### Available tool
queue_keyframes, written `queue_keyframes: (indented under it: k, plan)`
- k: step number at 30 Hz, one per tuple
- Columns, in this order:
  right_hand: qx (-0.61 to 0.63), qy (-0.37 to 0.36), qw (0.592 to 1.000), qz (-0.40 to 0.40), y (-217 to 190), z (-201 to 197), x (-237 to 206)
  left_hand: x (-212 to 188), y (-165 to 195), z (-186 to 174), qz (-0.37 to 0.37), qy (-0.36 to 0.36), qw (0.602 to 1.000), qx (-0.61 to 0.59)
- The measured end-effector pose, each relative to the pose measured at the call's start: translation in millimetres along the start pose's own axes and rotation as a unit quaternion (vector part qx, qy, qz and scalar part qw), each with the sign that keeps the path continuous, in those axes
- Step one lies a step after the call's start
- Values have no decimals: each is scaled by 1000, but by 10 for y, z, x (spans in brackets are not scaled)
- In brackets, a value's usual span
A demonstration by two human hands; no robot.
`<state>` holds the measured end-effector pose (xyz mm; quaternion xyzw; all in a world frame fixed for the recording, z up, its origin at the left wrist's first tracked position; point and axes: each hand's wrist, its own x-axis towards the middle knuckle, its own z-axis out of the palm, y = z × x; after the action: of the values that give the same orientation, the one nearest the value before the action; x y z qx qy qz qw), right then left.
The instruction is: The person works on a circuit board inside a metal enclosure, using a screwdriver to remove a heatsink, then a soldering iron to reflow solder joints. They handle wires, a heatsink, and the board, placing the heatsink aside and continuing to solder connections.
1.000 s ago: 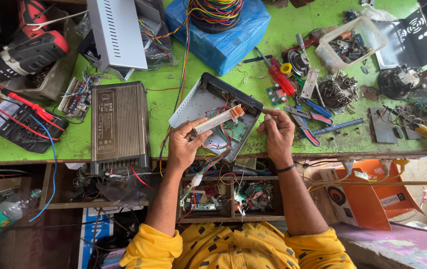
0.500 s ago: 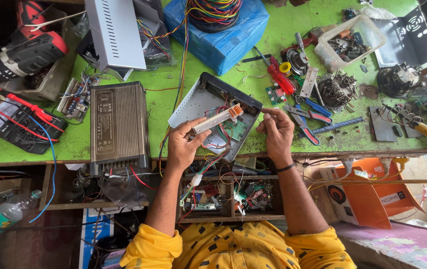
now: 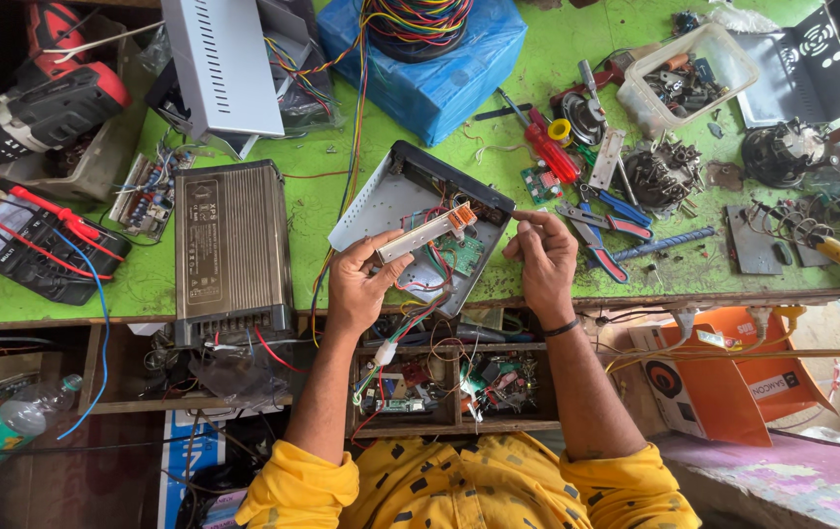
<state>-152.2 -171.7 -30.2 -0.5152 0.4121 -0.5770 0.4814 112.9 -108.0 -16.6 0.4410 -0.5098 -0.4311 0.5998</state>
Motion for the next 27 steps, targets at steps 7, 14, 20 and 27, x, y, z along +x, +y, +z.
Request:
queue_keyframes:
  k: [7,14,20,27]
  plan:
    - [6,1,1000,1,7,-1,-6,-2,8,0,2,2,1000,6]
    - [27,2,1000,1,34,-5,-1,-4,11,6,-15,7,1000,11]
    - [25,3,1000,-1,38,-9,-2,2,13,4,-16,6,1000,10]
    - [26,4,1000,-3,13,6,-6,1,-5,3,-4,1,1000,0]
